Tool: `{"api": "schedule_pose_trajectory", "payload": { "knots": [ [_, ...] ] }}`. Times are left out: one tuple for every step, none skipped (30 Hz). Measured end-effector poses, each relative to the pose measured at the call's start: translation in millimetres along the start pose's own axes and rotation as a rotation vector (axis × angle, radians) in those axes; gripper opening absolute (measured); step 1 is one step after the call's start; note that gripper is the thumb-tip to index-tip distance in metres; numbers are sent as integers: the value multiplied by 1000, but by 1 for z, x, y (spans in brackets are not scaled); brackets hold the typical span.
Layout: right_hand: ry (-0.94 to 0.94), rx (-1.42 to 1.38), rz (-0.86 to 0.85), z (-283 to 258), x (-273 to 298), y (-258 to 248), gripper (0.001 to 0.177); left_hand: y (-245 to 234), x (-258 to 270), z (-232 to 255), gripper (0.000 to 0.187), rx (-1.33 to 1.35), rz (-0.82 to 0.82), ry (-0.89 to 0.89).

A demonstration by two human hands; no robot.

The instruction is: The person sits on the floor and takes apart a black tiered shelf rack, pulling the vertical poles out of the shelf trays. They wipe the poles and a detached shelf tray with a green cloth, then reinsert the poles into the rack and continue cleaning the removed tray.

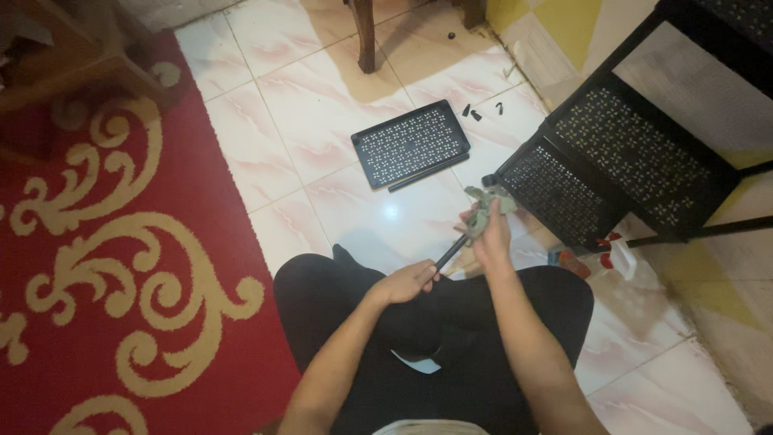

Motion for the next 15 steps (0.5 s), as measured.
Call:
{"api": "schedule_pose_trajectory", "payload": {
  "knots": [
    [61, -16, -58, 12, 8, 9, 40, -2, -3, 9, 39, -65, 59, 141],
    [123, -33, -116, 26, 18, 21, 40, -3, -6, 19, 39, -129, 118, 283],
    [80, 137, -190, 33, 28, 32, 37, -5, -9, 24, 34, -179, 194, 353],
    [38, 307, -262, 40, 38, 44, 36, -5, -11, 31, 30, -230, 268, 425],
    [-6, 477, -335, 39, 45, 54, 37, -6, -8, 39, 28, -280, 341, 498],
    [-141, 695, -366, 32, 50, 62, 34, -1, -8, 39, 26, -497, 323, 357],
    [-282, 910, -392, 22, 53, 69, 31, 0, -5, 41, 23, -712, 301, 213],
    [-427, 1124, -414, 8, 55, 76, 28, -1, 2, 46, 21, -924, 275, 63],
    [-462, 1241, -446, -4, 56, 79, 25, -1, 13, 73, 23, -903, 357, 255],
    [-497, 1358, -477, -16, 57, 82, 22, -4, 27, 101, 27, -875, 435, 447],
    [-528, 1473, -507, -26, 61, 86, 20, -9, 44, 127, 30, -842, 508, 636],
    [-499, 1440, -544, -34, 66, 89, 21, -12, 58, 151, 31, -958, 586, 811],
    [-471, 1403, -580, -38, 72, 93, 23, -17, 71, 171, 33, -1075, 660, 986],
    [-443, 1366, -616, -39, 77, 98, 24, -22, 84, 185, 34, -1190, 733, 1164],
    [-500, 1416, -620, -42, 82, 102, 21, -35, 73, 185, 30, -1214, 573, 934]
  ]
}}
Point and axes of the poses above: each hand's wrist, its own x-axis away from the middle knuckle, its own y-axis out of the palm, z = x × y, the point moved 6 cm from there along -x, towards the middle knuckle, and after that the axes turned 13 degrees about x, right-handed, at the moved point
